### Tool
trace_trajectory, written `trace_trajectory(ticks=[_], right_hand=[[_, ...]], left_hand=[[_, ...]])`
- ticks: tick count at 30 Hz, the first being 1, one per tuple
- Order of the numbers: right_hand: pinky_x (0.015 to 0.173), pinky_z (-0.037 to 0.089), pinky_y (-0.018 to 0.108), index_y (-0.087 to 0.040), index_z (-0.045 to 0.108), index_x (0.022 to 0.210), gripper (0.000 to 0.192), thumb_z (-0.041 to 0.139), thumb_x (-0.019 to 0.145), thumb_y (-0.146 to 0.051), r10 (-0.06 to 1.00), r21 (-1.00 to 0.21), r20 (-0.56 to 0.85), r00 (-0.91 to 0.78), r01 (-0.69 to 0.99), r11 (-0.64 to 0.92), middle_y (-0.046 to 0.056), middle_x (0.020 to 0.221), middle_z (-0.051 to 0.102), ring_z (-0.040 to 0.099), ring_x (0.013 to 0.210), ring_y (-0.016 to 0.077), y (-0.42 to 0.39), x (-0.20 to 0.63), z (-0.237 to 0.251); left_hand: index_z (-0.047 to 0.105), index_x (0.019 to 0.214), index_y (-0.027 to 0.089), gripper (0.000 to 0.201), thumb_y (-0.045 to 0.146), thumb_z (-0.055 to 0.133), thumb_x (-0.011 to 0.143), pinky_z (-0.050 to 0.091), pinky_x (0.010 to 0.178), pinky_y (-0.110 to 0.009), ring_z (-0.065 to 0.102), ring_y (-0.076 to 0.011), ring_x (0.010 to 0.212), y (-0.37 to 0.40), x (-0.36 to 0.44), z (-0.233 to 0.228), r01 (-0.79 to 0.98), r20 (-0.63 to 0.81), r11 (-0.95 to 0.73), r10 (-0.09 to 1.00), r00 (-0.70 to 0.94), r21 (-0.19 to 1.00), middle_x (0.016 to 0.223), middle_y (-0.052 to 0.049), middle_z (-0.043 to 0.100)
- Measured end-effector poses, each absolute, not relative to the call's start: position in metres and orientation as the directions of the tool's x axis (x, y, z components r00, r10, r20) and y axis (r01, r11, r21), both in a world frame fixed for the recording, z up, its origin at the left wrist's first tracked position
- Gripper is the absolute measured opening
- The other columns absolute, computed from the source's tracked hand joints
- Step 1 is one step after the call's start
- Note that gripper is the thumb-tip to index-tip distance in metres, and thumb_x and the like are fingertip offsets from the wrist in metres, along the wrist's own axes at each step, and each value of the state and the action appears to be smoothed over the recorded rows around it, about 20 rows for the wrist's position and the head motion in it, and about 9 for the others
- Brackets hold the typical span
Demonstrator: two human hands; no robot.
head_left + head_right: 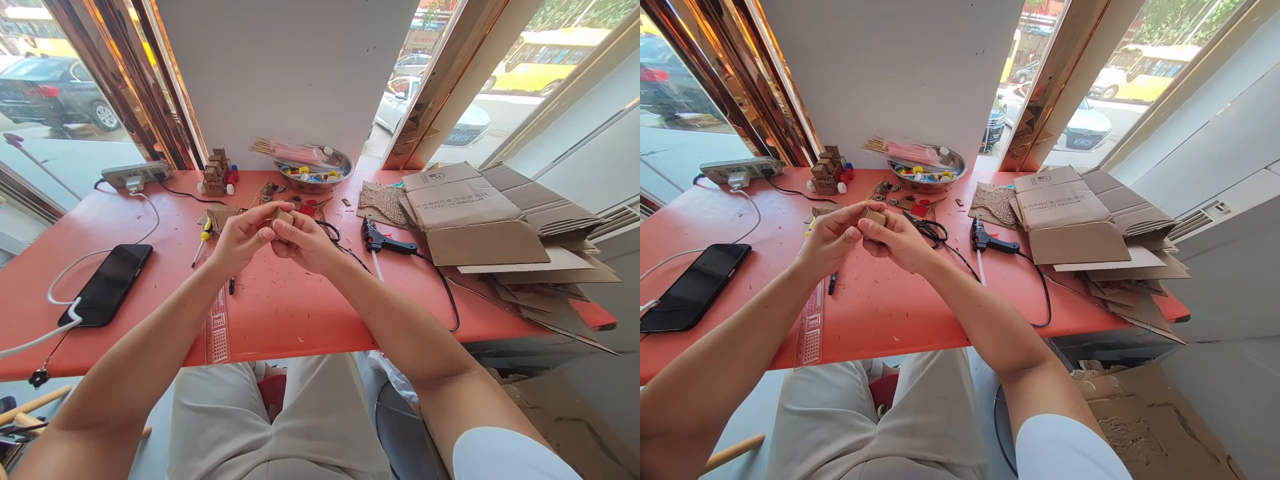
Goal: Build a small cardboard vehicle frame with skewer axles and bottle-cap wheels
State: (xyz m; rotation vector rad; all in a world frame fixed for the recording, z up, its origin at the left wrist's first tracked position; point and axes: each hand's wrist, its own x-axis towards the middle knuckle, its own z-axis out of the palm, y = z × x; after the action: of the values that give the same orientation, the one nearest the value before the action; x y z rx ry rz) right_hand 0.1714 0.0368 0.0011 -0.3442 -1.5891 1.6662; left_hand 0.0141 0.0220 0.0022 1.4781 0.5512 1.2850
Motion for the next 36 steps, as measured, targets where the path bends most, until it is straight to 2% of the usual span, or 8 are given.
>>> trace_trajectory(ticks=[5, 10, 13, 16, 21, 26, 29, 36], right_hand=[[0.048, 0.028, 0.022, -0.024, 0.039, 0.068, 0.07, 0.084, 0.076, -0.078, 0.695, -0.911, 0.376, -0.612, -0.381, 0.157, -0.011, 0.061, 0.034, 0.037, 0.05, 0.0047, 0.037, 0.171, 0.001], [0.047, 0.031, 0.024, -0.025, 0.044, 0.071, 0.066, 0.079, 0.079, -0.081, 0.716, -0.908, 0.41, -0.565, -0.331, 0.258, -0.011, 0.059, 0.038, 0.041, 0.048, 0.0061, 0.037, 0.173, 0.003], [0.047, 0.034, 0.025, -0.025, 0.047, 0.073, 0.064, 0.072, 0.082, -0.083, 0.722, -0.891, 0.454, -0.522, -0.288, 0.352, -0.01, 0.057, 0.039, 0.043, 0.048, 0.0071, 0.036, 0.173, 0.004], [0.048, 0.036, 0.026, -0.025, 0.049, 0.073, 0.065, 0.065, 0.085, -0.086, 0.728, -0.867, 0.497, -0.472, -0.25, 0.431, -0.009, 0.057, 0.041, 0.045, 0.049, 0.0082, 0.034, 0.173, 0.004], [0.05, 0.035, 0.026, -0.024, 0.058, 0.078, 0.063, 0.063, 0.087, -0.086, 0.734, -0.842, 0.536, -0.416, -0.207, 0.497, -0.007, 0.058, 0.046, 0.044, 0.049, 0.009, 0.033, 0.172, 0.0], [0.053, 0.038, 0.029, -0.026, 0.05, 0.069, 0.07, 0.053, 0.086, -0.093, 0.761, -0.843, 0.527, -0.378, -0.12, 0.524, -0.005, 0.058, 0.045, 0.043, 0.052, 0.0117, 0.032, 0.173, -0.002], [0.061, 0.041, 0.03, -0.026, 0.044, 0.067, 0.072, 0.043, 0.09, -0.094, 0.748, -0.802, 0.558, -0.36, -0.005, 0.597, -0.003, 0.061, 0.045, 0.043, 0.06, 0.014, 0.031, 0.178, 0.003], [0.067, 0.049, 0.03, -0.025, 0.048, 0.074, 0.07, 0.041, 0.093, -0.092, 0.715, -0.766, 0.557, -0.423, 0.073, 0.639, 0.002, 0.084, 0.049, 0.049, 0.079, 0.0174, 0.046, 0.187, 0.001]], left_hand=[[0.086, 0.106, 0.022, 0.054, 0.058, 0.097, 0.068, 0.067, 0.087, -0.038, 0.076, -0.035, 0.119, 0.025, 0.011, 0.002, -0.331, 0.392, -0.279, 0.852, 0.349, 0.901, 0.121, -0.013, 0.083], [0.085, 0.116, 0.024, 0.057, 0.056, 0.097, 0.07, 0.068, 0.077, -0.037, 0.08, -0.0283, 0.096, 0.028, 0.009, 0.001, -0.346, 0.389, -0.256, 0.831, 0.398, 0.902, 0.124, -0.014, 0.082], [0.084, 0.119, 0.024, 0.056, 0.057, 0.094, 0.074, 0.067, 0.076, -0.038, 0.078, -0.0217, 0.075, 0.03, 0.009, -0.001, -0.317, 0.416, -0.299, 0.807, 0.419, 0.9, 0.107, -0.011, 0.085], [0.085, 0.117, 0.025, 0.056, 0.06, 0.093, 0.074, 0.067, 0.081, -0.041, 0.078, -0.0227, 0.073, 0.031, 0.01, -0.003, -0.303, 0.427, -0.322, 0.806, 0.41, 0.897, 0.091, -0.007, 0.084], [0.087, 0.106, 0.024, 0.051, 0.057, 0.098, 0.068, 0.066, 0.078, -0.043, 0.076, -0.0215, 0.068, 0.03, 0.012, -0.003, -0.356, 0.404, -0.267, 0.823, 0.399, 0.896, 0.096, -0.008, 0.084], [0.086, 0.108, 0.024, 0.051, 0.051, 0.1, 0.068, 0.066, 0.078, -0.041, 0.075, -0.0208, 0.072, 0.028, 0.013, -0.003, -0.382, 0.363, -0.207, 0.842, 0.399, 0.901, 0.097, -0.008, 0.084], [0.083, 0.117, 0.025, 0.055, 0.057, 0.095, 0.074, 0.067, 0.086, -0.042, 0.078, -0.0218, 0.082, 0.03, 0.012, -0.006, -0.405, 0.31, -0.139, 0.864, 0.396, 0.904, 0.101, -0.007, 0.084], [0.082, 0.091, 0.017, 0.055, 0.068, 0.091, 0.072, 0.068, 0.081, -0.036, 0.08, -0.0239, 0.085, 0.035, 0.009, -0.014, -0.384, 0.108, 0.144, 0.82, 0.562, 0.912, 0.083, -0.009, 0.082]])
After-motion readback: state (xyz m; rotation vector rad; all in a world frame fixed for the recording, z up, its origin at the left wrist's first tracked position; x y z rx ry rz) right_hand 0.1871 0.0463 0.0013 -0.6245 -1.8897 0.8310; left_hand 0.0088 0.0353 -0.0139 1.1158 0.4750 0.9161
